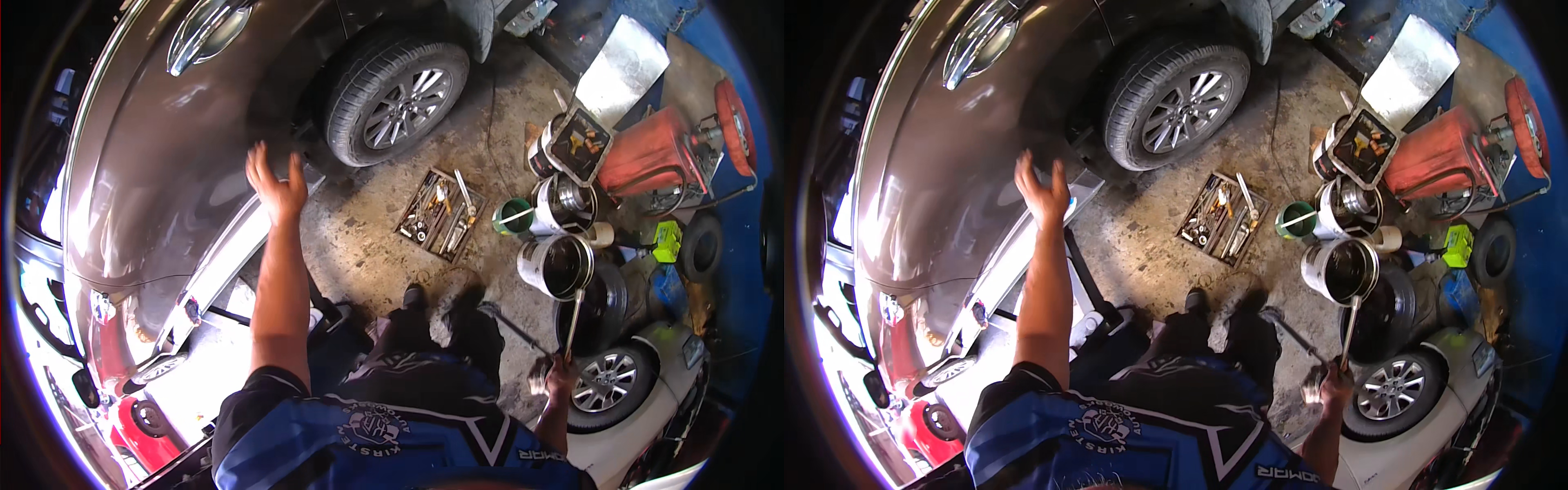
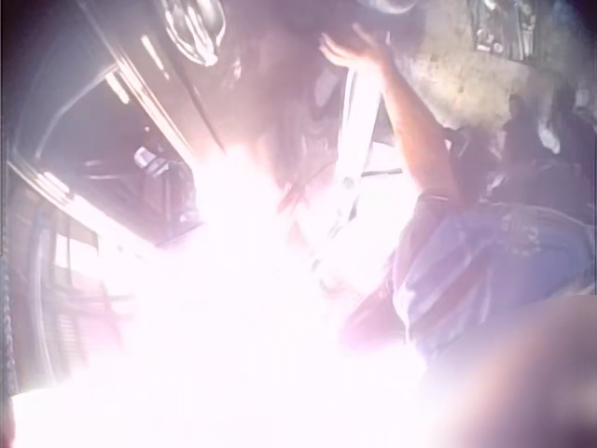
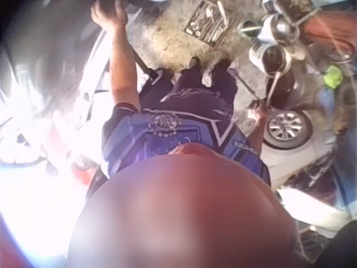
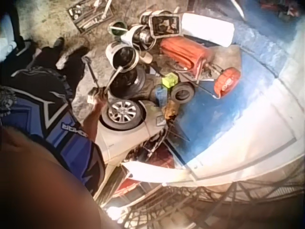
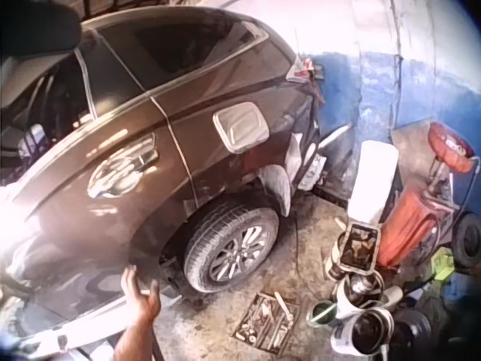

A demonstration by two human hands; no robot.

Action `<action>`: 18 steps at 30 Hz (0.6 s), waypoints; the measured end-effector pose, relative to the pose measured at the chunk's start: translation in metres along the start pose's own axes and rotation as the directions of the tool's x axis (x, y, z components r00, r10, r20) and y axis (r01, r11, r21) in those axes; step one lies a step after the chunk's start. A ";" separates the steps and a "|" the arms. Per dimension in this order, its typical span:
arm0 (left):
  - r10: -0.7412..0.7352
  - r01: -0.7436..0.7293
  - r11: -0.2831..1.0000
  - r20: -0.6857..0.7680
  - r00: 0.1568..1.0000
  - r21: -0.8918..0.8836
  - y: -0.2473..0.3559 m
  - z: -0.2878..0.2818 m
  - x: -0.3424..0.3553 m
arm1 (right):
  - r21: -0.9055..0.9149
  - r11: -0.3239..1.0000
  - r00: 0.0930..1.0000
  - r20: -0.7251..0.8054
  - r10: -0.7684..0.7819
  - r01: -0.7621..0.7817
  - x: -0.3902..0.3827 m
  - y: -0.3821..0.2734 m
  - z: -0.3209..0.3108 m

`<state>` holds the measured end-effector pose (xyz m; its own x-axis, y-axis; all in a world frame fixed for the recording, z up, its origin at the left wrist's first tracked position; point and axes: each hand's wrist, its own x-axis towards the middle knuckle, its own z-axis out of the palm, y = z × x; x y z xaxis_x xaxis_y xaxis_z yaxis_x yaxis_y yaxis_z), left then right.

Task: Loosening lug nuts and preparing to lift the vehicle to remove a wheel.

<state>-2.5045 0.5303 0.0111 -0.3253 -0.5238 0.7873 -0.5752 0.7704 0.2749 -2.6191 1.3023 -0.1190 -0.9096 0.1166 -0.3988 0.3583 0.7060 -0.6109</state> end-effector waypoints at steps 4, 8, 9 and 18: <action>0.193 -0.201 0.979 -0.195 0.962 -0.021 0.032 -0.003 0.144 | -0.054 0.979 0.972 0.144 -0.187 0.196 0.025 -0.002 0.030; 0.305 -0.279 0.952 -0.297 0.905 0.128 0.050 -0.026 0.230 | 0.433 0.901 0.980 0.170 -0.099 0.015 0.045 -0.017 0.070; 0.341 -0.345 0.938 -0.305 0.889 0.040 0.049 -0.029 0.241 | 0.384 0.923 0.981 0.180 -0.072 -0.003 0.045 -0.025 0.076; 0.213 -0.147 0.792 0.043 0.976 -0.593 -0.014 -0.003 0.241 | -0.268 0.955 0.992 -0.015 0.128 -0.128 0.009 -0.138 0.120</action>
<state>-2.5725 0.3944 0.1983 -0.4728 -0.3627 0.8030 0.0372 0.9023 0.4294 -2.6511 1.1226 -0.1203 -0.8591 0.2166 -0.4636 0.4019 0.8465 -0.3492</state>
